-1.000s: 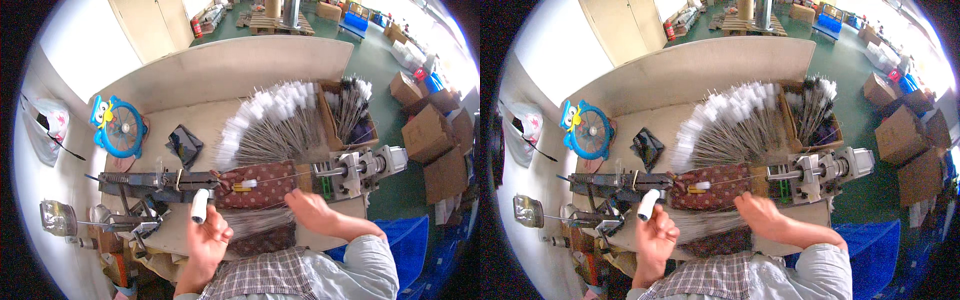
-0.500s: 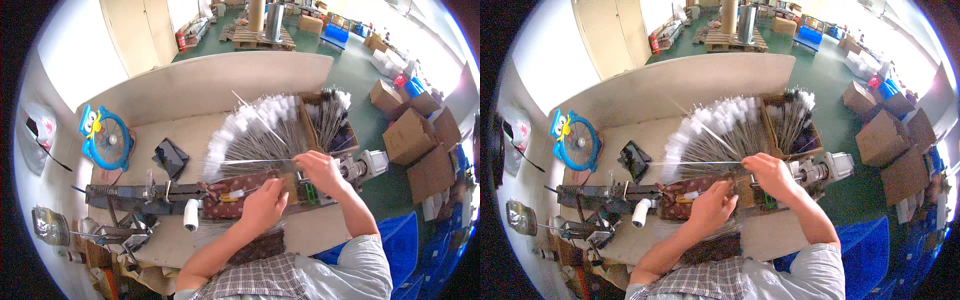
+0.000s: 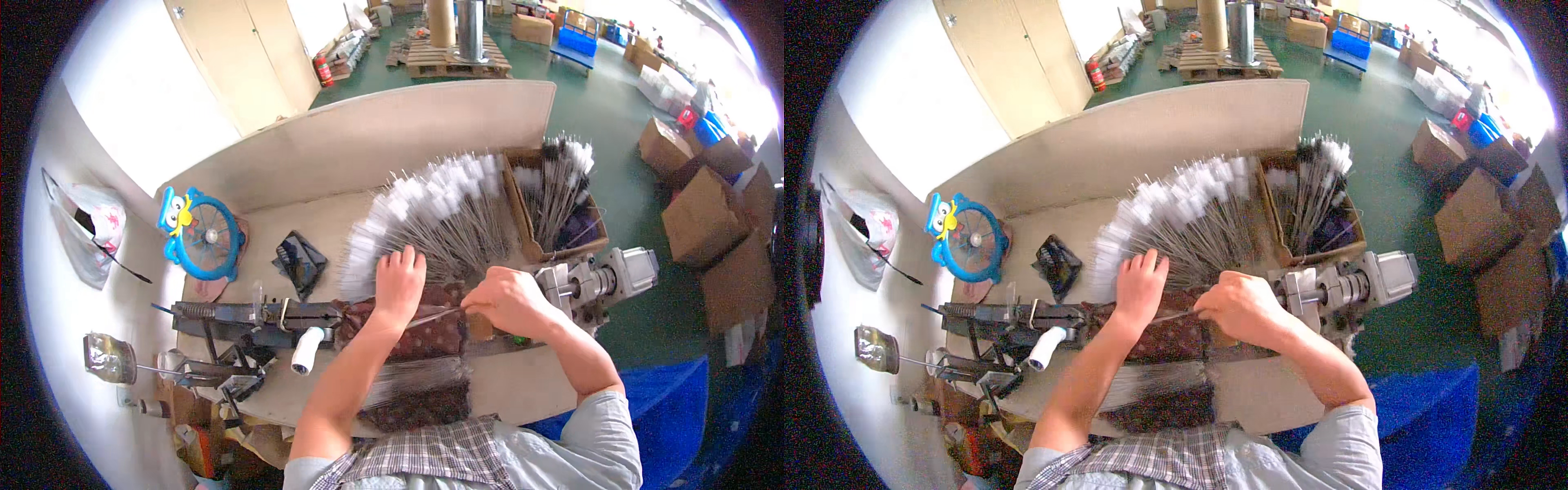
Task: The person is assembling brushes by inserting bristles into a rotating machine fixture and securing them.
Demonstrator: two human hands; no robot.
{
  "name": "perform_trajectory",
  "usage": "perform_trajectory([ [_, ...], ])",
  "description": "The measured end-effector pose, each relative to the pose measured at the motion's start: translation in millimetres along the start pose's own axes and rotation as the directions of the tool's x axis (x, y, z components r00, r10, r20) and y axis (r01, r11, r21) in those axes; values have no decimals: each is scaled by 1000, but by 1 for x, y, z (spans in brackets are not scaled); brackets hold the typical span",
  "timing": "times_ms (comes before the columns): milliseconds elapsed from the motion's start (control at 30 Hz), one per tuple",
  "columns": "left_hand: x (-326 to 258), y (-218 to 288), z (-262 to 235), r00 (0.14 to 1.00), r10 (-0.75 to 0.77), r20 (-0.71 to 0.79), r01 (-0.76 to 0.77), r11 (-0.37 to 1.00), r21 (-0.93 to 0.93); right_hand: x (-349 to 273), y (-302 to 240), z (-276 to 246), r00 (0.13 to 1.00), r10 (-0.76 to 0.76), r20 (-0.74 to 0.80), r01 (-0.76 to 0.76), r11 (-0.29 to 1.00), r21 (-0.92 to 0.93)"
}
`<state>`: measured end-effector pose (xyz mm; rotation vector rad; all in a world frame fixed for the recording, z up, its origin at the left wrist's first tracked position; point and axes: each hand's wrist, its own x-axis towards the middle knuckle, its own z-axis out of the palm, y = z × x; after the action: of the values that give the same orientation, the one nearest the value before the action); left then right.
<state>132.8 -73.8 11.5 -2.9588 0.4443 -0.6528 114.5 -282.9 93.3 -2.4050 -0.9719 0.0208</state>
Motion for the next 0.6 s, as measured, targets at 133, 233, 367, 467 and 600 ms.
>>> perform_trajectory([
  [133, -54, 4, -33, 994, -45, -98, 12, 948, -318, 27, -16, 14, 946, -318, -56, 319, 948, 5],
  [233, -108, 0, -51, 989, -130, -71, 75, 854, -515, 57, -38, 47, 892, -437, -118, 448, 889, 95],
  [367, -166, -8, -55, 855, -444, 268, 467, 433, -771, 80, -55, 81, 867, -481, -132, 490, 871, 47],
  [467, -174, -18, -65, 599, -540, 591, 584, -211, -784, 89, -65, 108, 902, -413, -126, 422, 905, 53],
  [600, -172, -39, -77, 491, -548, 677, 337, -597, -728, 96, -83, 114, 955, -282, -96, 285, 958, 24],
])
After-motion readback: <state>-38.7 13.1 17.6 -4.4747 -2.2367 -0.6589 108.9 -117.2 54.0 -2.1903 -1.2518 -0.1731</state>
